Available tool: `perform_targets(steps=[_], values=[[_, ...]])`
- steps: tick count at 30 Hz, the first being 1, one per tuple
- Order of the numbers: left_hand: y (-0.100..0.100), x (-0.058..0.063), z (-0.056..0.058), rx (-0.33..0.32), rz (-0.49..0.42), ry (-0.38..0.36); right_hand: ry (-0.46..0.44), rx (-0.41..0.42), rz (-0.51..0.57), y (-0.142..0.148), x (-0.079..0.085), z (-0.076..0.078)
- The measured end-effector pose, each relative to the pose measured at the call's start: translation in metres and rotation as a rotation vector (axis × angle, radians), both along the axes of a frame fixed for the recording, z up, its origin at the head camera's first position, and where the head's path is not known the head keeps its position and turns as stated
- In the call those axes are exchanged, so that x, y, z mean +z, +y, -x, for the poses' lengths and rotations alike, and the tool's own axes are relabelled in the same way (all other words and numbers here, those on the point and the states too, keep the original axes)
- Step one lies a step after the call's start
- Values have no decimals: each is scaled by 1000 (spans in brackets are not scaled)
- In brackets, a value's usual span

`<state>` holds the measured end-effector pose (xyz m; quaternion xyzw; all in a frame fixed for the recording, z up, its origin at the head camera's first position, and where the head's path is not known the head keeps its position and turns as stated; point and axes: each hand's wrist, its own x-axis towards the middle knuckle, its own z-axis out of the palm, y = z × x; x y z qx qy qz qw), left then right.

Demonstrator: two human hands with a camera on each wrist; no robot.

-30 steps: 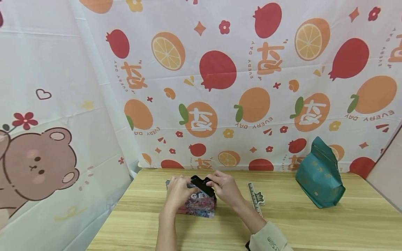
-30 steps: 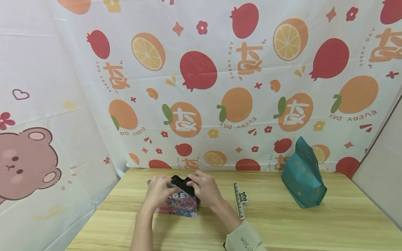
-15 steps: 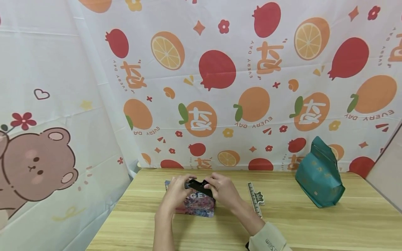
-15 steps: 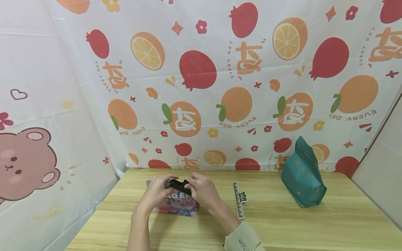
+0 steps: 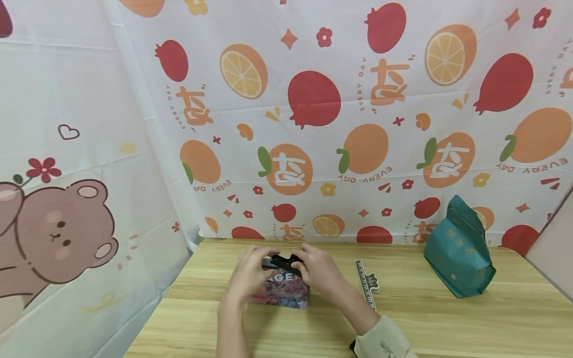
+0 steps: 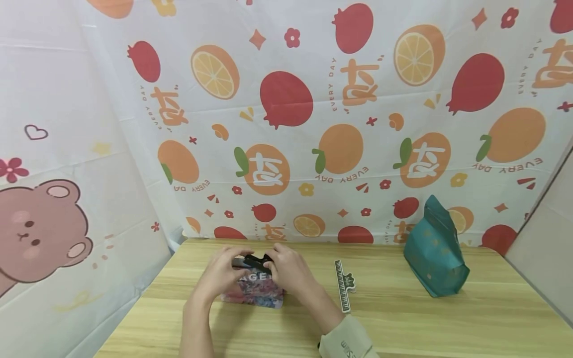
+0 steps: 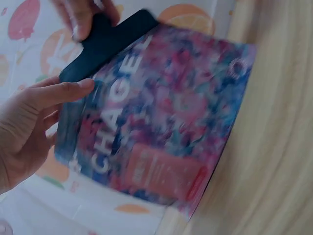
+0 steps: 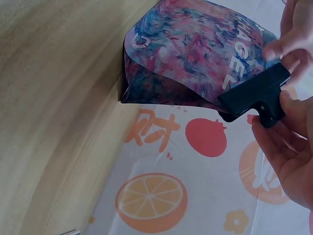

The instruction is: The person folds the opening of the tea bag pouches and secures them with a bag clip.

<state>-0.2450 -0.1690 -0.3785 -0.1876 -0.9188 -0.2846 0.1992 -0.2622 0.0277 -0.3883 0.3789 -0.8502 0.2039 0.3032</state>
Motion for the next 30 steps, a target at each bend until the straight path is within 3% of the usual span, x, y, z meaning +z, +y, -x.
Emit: perform_targets(steps=[3, 5, 11, 13, 19, 24, 30], values=[[-16, -1, -2, 66, -5, 27, -102, -17, 5, 1, 0, -2], [-27, -3, -3, 83, -65, -10, -186, -26, 24, 2, 0, -2], [-54, -15, -4, 23, -425, -273, -454, -14, 115, 6, -4, -2], [-58, -20, -3, 20, -501, -341, -543, -7, 139, 7, -8, -1], [-60, -27, 1, 48, -470, -440, -766, 19, 220, 12, -23, 4], [-58, -29, 2, 31, -442, -441, -760, 40, 204, 11, -33, 6], [-60, -29, -1, 36, -444, -461, -778, 13, 199, 9, -34, 6]])
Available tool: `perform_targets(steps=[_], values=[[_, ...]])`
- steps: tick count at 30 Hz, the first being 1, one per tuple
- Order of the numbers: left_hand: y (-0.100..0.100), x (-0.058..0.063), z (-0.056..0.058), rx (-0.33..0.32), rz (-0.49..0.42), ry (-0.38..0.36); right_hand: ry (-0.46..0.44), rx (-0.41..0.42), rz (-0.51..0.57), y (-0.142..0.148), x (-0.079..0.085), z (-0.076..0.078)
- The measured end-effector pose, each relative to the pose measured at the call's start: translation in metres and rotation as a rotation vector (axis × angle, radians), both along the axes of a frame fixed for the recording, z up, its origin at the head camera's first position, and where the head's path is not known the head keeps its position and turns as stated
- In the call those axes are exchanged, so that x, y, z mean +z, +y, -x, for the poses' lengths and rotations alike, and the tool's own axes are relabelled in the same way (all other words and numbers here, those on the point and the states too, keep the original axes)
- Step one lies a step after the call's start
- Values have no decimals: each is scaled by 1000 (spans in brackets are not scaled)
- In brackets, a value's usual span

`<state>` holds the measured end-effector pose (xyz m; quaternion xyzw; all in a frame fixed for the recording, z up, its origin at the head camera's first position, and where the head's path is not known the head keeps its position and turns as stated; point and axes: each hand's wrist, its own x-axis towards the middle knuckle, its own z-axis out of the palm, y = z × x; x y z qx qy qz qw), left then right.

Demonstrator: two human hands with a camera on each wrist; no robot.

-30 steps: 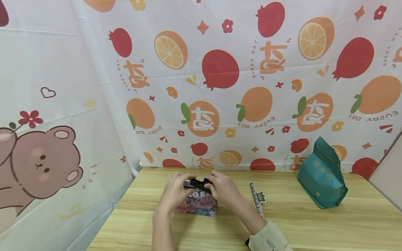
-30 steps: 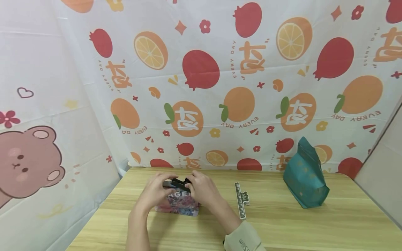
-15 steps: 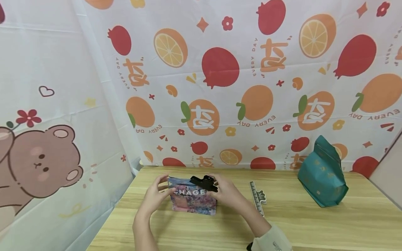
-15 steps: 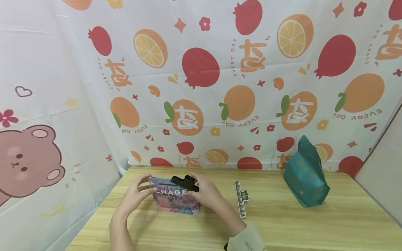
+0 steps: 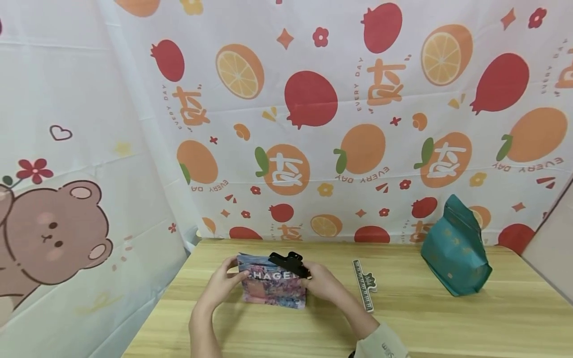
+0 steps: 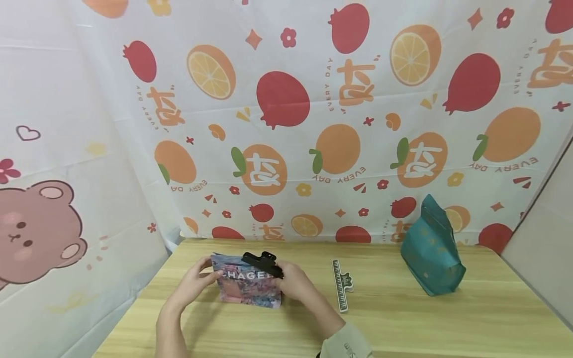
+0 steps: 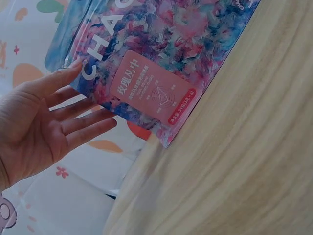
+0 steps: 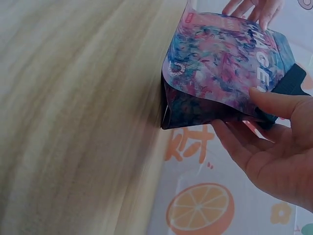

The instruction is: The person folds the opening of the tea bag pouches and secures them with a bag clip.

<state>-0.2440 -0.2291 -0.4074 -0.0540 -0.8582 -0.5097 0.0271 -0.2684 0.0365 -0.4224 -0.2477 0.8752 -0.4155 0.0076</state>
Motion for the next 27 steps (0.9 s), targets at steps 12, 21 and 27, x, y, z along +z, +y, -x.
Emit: perform_targets(steps=[12, 21, 27], values=[[-2, 1, 6, -19, 34, 0, 0, -31, -10, -5, 2, 0], [-8, 5, 5, 3, 75, -4, -3, -47, -32, -17, 1, 4], [-11, 6, 6, -4, 77, -18, -1, -50, -24, -20, 3, 2]])
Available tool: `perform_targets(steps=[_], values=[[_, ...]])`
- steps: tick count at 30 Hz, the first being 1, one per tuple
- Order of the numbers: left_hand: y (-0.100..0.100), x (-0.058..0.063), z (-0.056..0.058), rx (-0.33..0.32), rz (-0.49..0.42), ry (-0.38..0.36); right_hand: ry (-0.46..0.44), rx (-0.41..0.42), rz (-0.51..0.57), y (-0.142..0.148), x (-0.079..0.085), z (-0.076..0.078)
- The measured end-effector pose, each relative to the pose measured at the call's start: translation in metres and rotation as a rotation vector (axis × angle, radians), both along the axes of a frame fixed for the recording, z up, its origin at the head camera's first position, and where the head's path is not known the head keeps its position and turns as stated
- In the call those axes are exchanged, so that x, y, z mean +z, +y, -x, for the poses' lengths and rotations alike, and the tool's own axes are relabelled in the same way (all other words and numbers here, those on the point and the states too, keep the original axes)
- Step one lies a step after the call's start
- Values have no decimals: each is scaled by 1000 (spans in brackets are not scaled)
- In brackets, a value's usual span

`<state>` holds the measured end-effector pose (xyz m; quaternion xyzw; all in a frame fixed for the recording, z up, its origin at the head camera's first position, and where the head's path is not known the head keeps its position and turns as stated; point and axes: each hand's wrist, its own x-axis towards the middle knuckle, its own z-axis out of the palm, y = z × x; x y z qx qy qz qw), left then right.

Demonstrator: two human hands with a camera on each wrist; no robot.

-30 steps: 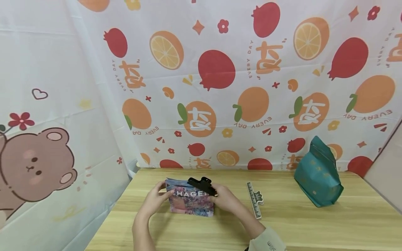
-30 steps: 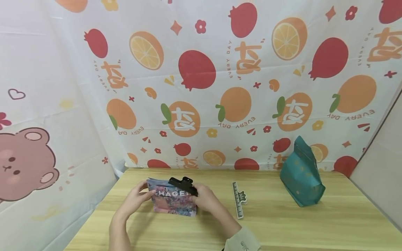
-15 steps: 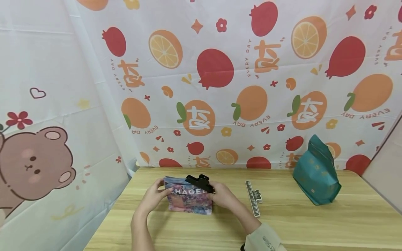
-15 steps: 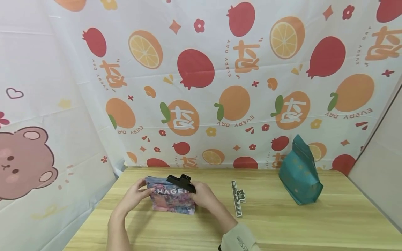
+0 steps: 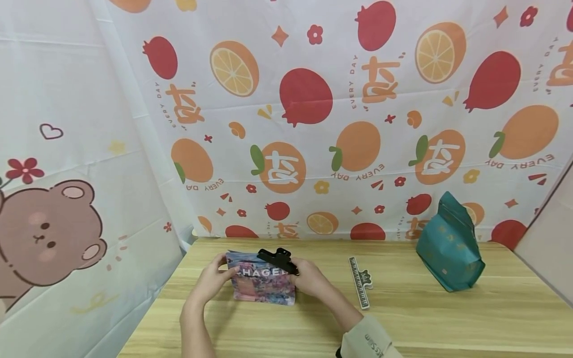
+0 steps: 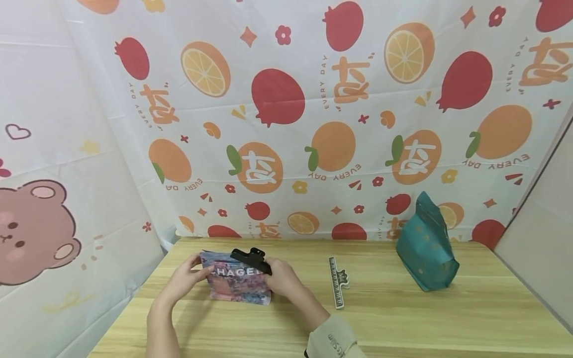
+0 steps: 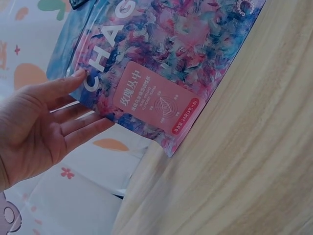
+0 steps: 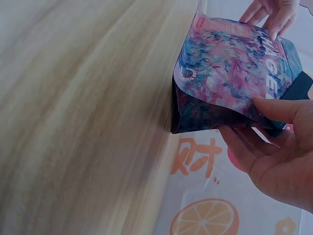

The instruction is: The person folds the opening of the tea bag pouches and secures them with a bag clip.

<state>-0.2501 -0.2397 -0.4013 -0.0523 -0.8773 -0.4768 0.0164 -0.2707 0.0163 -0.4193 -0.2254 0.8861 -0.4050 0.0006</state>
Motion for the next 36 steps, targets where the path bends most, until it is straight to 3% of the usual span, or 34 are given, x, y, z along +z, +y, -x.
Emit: perform_targets(steps=[12, 18, 24, 29, 36], values=[[0, 1, -4, -3, -2, -8, 15, -1, 1, 4, -2, 2], [9, 9, -10, -6, -5, 22, 66, 16, 0, 25, 9, 1], [28, 30, -14, 48, 97, 156, 118, -17, 25, 55, 30, -6], [46, 44, -16, 116, 214, 288, 159, -100, 97, 78, 47, -13], [99, 53, -19, 85, 291, 531, 241, -224, 133, 123, 61, -22]])
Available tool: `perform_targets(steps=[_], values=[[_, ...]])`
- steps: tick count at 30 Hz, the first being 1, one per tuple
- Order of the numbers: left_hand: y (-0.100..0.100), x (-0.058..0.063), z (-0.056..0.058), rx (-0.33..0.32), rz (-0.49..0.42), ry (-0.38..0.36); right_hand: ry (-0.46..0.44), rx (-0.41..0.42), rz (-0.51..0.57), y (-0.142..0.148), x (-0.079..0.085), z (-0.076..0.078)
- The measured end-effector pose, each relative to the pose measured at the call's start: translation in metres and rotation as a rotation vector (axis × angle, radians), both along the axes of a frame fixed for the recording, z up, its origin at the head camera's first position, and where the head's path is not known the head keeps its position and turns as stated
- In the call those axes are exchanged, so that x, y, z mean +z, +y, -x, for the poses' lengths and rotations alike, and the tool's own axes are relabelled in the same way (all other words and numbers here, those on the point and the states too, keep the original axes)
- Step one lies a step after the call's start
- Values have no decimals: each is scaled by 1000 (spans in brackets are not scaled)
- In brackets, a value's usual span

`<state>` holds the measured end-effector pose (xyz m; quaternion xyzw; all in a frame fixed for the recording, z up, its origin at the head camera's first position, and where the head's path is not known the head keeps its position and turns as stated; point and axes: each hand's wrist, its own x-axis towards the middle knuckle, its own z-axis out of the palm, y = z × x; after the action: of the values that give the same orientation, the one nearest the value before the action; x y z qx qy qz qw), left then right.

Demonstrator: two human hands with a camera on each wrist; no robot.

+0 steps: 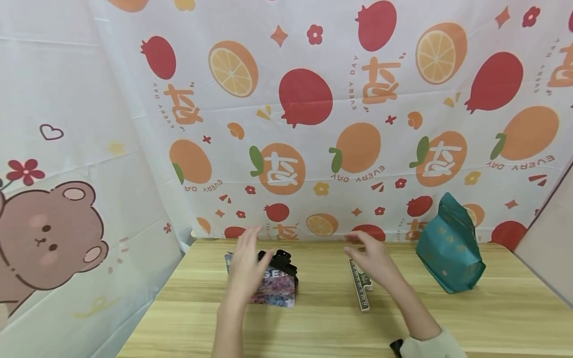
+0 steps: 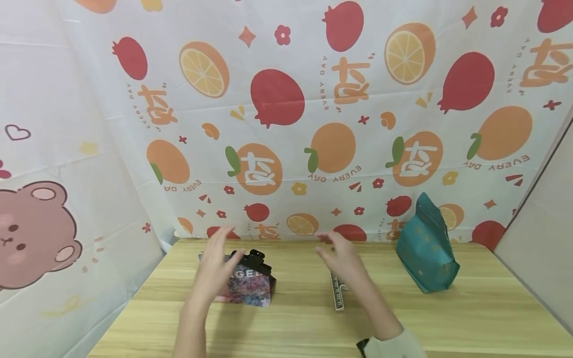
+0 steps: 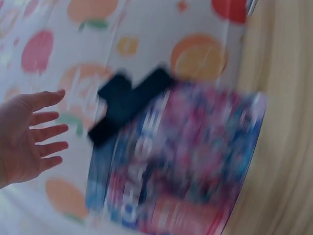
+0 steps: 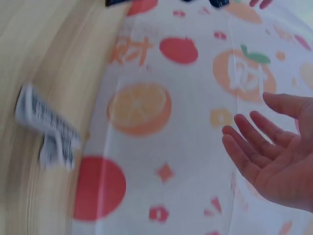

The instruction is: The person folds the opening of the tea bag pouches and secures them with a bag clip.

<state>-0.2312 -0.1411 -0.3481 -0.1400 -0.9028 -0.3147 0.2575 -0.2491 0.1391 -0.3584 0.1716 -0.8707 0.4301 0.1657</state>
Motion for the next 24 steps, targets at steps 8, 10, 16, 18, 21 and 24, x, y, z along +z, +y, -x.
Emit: perform_targets(steps=[8, 10, 16, 18, 21, 24], values=[[76, -12, -1, -157, 182, 127, 98, -265, -1, 69, 6, -14], [94, -17, 0, -188, 214, 118, 129, -327, 11, 87, 8, -18], [138, -34, 6, -270, 197, 84, 171, -612, 138, 136, 10, -27], [148, -37, 8, -287, 178, 59, 163, -734, 224, 151, 9, -28], [162, -42, 12, -305, 146, 5, 138, -871, 293, 171, 3, -28], [175, -45, 17, -320, 90, -84, 26, -873, 274, 191, -7, -26]])
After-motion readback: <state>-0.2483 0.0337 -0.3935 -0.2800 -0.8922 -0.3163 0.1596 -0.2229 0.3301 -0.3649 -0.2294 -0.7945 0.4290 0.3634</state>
